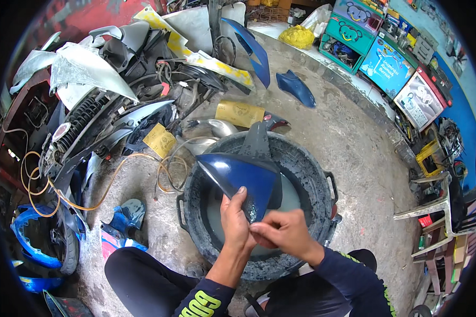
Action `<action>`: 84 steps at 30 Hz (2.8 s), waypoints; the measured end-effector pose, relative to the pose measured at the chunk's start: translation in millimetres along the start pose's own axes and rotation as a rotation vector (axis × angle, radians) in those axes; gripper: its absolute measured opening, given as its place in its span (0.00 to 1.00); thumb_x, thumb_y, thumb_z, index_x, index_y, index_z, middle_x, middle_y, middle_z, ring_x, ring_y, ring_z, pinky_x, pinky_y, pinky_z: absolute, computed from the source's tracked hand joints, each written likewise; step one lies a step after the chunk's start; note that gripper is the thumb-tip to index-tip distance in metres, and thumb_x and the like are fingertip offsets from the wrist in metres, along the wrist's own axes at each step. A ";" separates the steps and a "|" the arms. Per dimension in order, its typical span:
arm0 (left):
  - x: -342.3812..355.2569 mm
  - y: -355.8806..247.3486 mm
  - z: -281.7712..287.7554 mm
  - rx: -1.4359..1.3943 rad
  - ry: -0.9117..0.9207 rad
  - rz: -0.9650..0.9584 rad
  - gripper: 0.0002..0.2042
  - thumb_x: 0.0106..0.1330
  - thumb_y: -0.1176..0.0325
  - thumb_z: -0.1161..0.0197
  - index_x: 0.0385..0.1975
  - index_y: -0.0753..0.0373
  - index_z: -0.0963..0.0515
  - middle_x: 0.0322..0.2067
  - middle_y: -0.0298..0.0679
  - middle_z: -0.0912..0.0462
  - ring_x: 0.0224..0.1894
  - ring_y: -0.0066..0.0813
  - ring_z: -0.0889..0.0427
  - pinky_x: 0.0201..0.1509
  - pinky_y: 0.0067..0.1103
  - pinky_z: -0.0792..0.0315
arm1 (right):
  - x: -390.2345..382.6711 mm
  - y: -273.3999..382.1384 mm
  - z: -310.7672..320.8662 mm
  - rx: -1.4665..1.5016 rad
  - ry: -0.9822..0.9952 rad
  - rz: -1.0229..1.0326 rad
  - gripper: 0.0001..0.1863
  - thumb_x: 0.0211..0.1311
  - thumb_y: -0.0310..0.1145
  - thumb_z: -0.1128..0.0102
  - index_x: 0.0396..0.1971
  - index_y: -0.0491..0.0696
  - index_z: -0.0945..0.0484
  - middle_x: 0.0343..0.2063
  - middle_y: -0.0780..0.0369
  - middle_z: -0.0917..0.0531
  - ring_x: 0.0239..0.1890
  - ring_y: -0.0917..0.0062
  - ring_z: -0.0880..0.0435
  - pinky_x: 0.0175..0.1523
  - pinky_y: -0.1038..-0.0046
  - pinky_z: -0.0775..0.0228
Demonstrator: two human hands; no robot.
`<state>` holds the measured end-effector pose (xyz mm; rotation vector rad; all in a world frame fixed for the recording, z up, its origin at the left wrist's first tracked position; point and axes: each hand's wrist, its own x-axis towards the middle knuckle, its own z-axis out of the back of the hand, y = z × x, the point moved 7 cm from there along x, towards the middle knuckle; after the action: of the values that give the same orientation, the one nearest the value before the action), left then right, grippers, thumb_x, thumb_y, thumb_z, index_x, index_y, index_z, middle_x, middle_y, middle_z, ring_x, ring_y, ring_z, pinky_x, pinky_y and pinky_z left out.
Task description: The person sands a blue motorcycle fairing piece over a bucket of water, using a small sanding disc and dipping the piece into the water to wet it.
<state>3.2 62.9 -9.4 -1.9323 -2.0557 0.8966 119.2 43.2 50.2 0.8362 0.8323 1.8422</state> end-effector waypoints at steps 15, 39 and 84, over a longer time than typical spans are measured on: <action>-3.3 -3.3 -10.9 0.024 0.080 -0.009 0.13 0.73 0.72 0.46 0.55 0.66 0.28 0.48 0.42 0.17 0.50 0.34 0.15 0.57 0.31 0.19 | 5.0 -1.7 8.1 0.066 0.067 -0.003 0.14 0.63 0.34 0.28 0.21 0.41 0.15 0.14 0.63 0.16 0.16 0.87 0.19 0.21 0.80 0.30; -1.4 8.3 -2.6 0.006 0.106 0.142 0.13 0.70 0.75 0.45 0.52 0.66 0.25 0.44 0.42 0.15 0.45 0.31 0.14 0.52 0.27 0.19 | 9.8 -8.9 8.4 -0.129 0.019 0.101 0.19 0.61 0.45 0.30 0.17 0.48 0.20 0.14 0.58 0.19 0.16 0.64 0.18 0.23 0.68 0.29; -1.8 -3.9 -6.0 -0.033 0.038 0.012 0.12 0.70 0.74 0.45 0.52 0.63 0.27 0.46 0.41 0.17 0.47 0.34 0.15 0.54 0.32 0.19 | 7.9 -15.5 9.3 0.106 0.039 -0.143 0.15 0.63 0.37 0.28 0.21 0.42 0.16 0.12 0.63 0.19 0.15 0.86 0.23 0.21 0.78 0.33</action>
<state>3.2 63.1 -2.1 -1.9646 -2.0523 0.8271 131.2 57.6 44.1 0.7880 0.9955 1.7054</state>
